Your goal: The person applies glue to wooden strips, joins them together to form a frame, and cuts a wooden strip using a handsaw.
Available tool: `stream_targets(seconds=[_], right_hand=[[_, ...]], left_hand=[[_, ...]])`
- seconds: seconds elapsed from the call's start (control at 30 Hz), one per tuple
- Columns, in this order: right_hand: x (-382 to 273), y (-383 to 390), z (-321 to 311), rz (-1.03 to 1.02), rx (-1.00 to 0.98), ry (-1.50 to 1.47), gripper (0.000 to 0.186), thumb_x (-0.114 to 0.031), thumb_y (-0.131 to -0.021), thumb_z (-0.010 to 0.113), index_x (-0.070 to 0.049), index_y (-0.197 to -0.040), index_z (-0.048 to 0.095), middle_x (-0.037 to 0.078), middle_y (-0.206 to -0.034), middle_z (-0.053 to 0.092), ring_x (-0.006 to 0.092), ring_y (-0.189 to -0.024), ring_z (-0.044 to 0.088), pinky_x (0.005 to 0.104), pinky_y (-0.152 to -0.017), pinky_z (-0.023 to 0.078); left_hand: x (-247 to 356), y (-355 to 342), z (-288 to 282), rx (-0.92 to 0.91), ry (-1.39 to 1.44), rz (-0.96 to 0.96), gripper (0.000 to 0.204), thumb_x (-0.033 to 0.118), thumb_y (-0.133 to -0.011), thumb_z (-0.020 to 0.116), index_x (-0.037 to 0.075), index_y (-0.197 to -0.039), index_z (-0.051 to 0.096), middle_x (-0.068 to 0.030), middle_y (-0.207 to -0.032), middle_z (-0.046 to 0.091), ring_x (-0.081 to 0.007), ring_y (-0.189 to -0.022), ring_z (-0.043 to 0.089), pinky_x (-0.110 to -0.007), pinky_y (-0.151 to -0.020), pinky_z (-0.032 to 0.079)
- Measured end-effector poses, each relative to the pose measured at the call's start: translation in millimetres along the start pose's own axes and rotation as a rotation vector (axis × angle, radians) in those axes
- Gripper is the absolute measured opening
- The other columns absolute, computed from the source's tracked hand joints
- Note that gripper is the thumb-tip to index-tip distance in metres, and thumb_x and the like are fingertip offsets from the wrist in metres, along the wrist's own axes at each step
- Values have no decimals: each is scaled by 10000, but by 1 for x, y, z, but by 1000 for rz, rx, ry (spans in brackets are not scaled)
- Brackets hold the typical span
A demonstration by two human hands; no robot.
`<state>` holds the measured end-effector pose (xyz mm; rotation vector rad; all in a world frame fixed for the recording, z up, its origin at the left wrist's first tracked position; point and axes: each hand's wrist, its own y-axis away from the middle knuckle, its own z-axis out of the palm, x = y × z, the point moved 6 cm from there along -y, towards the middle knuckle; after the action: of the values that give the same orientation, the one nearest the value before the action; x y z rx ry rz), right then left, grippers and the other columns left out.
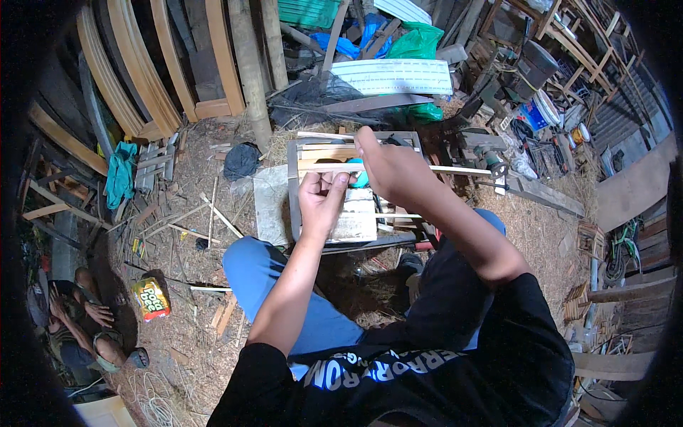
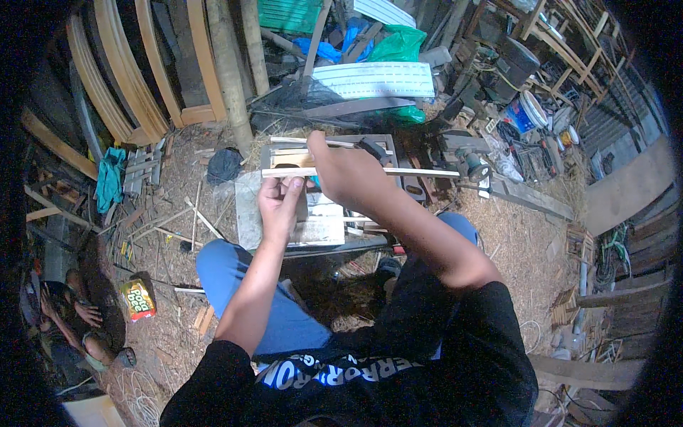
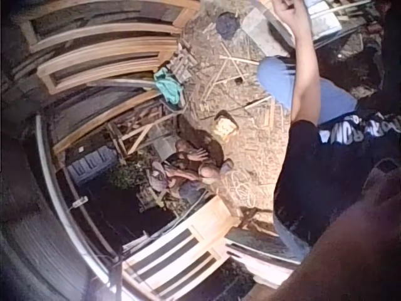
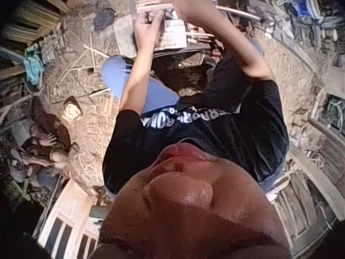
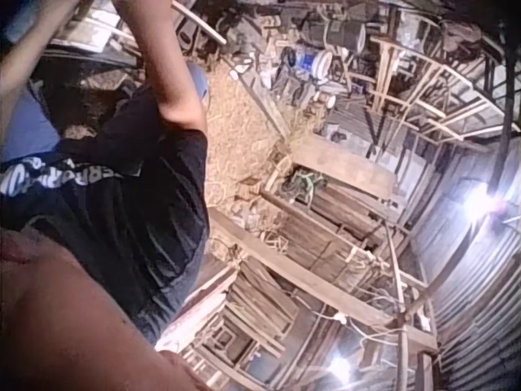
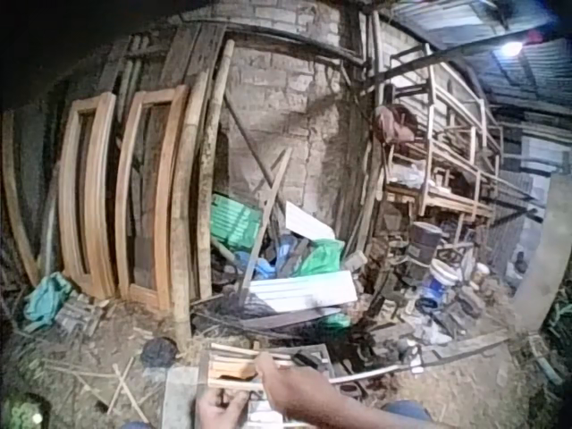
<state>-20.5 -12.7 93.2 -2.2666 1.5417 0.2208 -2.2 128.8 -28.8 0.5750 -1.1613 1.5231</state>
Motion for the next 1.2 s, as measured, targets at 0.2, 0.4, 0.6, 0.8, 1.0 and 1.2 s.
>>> stream_targets(seconds=[0.2, 0.4, 0.6, 0.8, 1.0, 1.2], right_hand=[[2, 0, 0, -2, -4, 1, 164, -189, -1096, 439, -49, -1171, 398, 285, -750, 676, 527, -734, 669, 640, -639, 468], [1, -1, 1, -31, 20, -3, 179, -206, -1104, 420, -45, -1179, 398, 292, -769, 677, 538, -751, 659, 637, -659, 470], [0, -3, 0, -65, 22, 17, 241, -102, -967, 517, 12, -1151, 410, 265, -729, 679, 498, -685, 680, 598, -616, 513], [2, -1, 4, -86, 7, 38, 284, -69, -943, 528, 40, -1174, 405, 274, -723, 677, 497, -674, 679, 605, -606, 510], [-1, 1, 2, -62, -13, 41, 245, -118, -999, 497, 8, -1180, 391, 298, -764, 682, 516, -721, 679, 624, -639, 512], [-3, -1, 3, -92, 23, 80, 285, -55, -930, 539, 30, -1161, 395, 295, -756, 691, 513, -713, 696, 614, -629, 534]], left_hand=[[4, 0, 4, 25, 92, 6, 199, 64, -1030, 710, 5, -1205, 635, -74, -1064, 770, -50, -830, 645, -205, -726, 483], [5, -5, -35, -70, -42, -32, 211, 155, -1056, 674, 20, -1217, 683, -19, -1134, 725, -74, -1004, 643, -257, -886, 505], [15, -12, -94, -80, -320, -95, 272, -22, -1040, 497, 28, -1214, 701, -44, -1135, 728, -118, -1041, 660, -272, -915, 503], [32, 16, -112, 91, -384, -68, 314, 55, -1057, 578, 20, -1360, 650, -94, -1294, 709, -184, -1148, 667, -320, -972, 512], [8, 46, -89, -58, -408, -224, 524, -3, -1073, 538, -1, -1586, 428, -154, -1516, 585, -231, -1365, 585, -358, -1164, 437], [-4, 62, -77, -175, -424, -243, 549, 4, -1069, 543, 5, -1601, 408, -161, -1560, 539, -253, -1420, 548, -364, -1180, 424]])
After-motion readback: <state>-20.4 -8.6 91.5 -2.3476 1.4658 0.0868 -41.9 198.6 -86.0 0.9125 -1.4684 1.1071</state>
